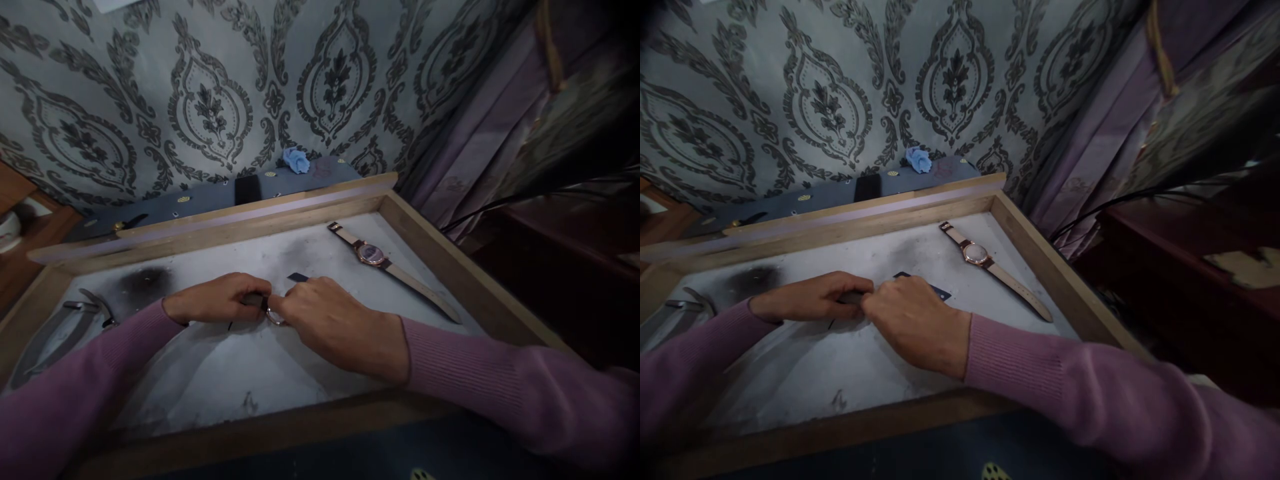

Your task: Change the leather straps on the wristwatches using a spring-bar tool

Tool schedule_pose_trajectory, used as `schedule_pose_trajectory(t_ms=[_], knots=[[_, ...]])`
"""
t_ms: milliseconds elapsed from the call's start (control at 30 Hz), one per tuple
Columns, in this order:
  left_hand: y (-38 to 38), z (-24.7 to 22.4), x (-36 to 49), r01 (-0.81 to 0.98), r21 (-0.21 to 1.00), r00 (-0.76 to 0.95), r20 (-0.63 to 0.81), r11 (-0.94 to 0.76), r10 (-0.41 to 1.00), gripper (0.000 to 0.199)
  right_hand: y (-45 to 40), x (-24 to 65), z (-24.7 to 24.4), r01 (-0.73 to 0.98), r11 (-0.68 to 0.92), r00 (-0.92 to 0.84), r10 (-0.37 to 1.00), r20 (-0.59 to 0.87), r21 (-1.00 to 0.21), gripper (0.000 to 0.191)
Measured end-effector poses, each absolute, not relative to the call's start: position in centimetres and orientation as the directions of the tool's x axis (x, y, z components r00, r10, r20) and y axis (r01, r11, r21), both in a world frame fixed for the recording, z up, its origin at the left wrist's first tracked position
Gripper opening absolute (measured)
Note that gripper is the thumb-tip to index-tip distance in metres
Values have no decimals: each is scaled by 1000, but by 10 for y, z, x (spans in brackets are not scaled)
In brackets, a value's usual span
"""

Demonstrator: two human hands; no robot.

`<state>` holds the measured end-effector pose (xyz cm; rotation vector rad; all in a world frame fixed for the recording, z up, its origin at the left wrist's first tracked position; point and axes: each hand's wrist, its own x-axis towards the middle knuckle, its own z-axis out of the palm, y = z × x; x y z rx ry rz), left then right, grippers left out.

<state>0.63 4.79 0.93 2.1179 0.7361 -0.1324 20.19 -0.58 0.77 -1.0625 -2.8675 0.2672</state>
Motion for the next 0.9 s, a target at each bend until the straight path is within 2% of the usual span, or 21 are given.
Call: schedule_pose_trajectory(t_ms=[233,567,900], knots=[[48,10,10,545,737,815,-353,-400,460,14,-6,201,10,651,737,-750,662,-3,-180,18],[49,13,6,544,682,829,-346,-488,440,9,-5,201,9,655,735,-747,665,-1,-175,20],[52,3,8,570,768,786,-406,-292,467,16,-4,202,5,654,736,-746,666,17,-174,21]])
